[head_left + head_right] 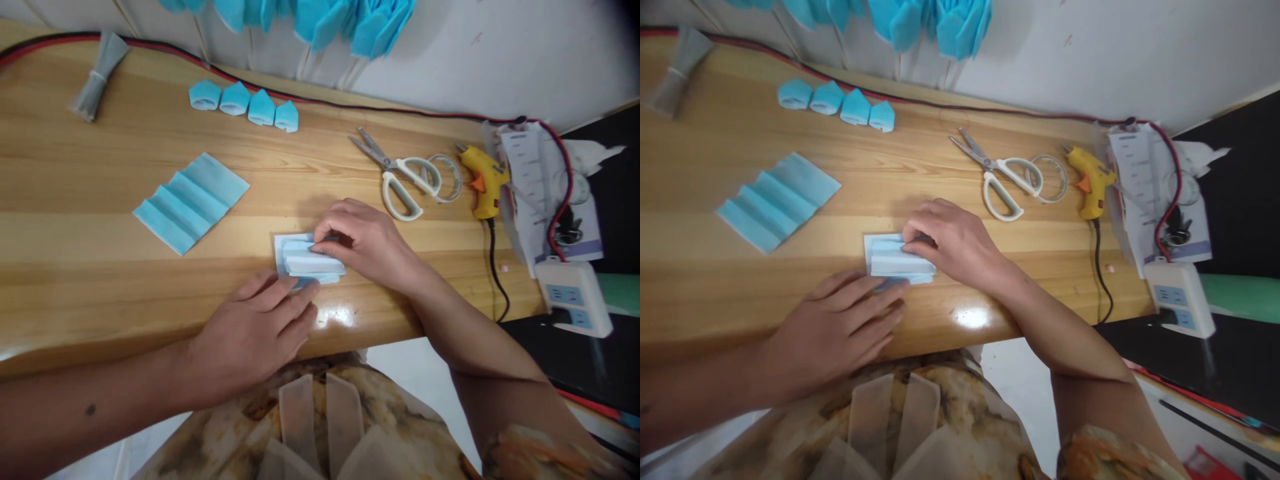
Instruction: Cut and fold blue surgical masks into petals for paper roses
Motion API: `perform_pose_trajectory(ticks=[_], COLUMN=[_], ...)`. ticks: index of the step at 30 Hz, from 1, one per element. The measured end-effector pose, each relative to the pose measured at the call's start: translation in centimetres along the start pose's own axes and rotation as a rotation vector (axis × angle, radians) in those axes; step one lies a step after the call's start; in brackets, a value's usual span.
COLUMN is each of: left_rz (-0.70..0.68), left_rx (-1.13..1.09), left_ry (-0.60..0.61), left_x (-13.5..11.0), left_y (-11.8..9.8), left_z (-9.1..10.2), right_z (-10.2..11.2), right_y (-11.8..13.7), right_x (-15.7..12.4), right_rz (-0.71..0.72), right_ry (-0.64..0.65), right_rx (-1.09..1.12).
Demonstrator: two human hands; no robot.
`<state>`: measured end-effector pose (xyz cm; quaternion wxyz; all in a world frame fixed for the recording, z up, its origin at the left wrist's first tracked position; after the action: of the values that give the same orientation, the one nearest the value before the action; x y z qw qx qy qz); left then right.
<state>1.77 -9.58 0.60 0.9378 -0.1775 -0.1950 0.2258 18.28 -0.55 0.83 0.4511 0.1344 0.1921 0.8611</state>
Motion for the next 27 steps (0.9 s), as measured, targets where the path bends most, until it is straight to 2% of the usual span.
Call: perform_pose_trajectory(ticks=[4,10,15,18,22,24,27], left_rz=[-0.031,-0.023,-0.023,-0.034,-0.046,-0.054,-0.057], left_rx=[-0.084,-0.069,-0.063,-0.056,-0.046,-0.043,-0.051], left_ry=[-0.065,-0.018,-0.006,-0.014,-0.015,-0.021,-0.029], left_x=[0.1,0.5,0.4,0.3,0.4,0.3,0.3], left_y=[0.1,0.4,0.4,0.4,0.4,0.4,0.4], left_z=[0.3,0.0,0.1,0.2,0.2,0.2,0.2], right_z=[0.5,2.5,4.1,4.9,5.1,4.7,3.7], right_y=[-0.1,0.0,0.0,-0.4,-0.1,0.3,0.9], right_x=[-0.1,-0.2,-0.7,-1.3,-1.9,-1.6,-0.7], right_rz=[0.020,0.076,0.004,0.013,0.133,0.152,0.108], right_ry=[-0.009,0.058,0.126,0.214,0.331,0.298,0.207], right_rx=[0.017,0.098,0.150,0.318,0.577,0.602,0.537])
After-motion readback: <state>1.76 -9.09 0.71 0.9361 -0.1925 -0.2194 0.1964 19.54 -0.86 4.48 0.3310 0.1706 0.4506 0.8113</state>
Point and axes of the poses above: each hand's wrist, its own x-axis towards the middle knuckle, its own z-axis out of the back of the hand, y = z × x, the point moved 5 cm from there along x, towards the middle knuckle, and after that the axes turned 10 degrees about -x, right-handed, at the moved point
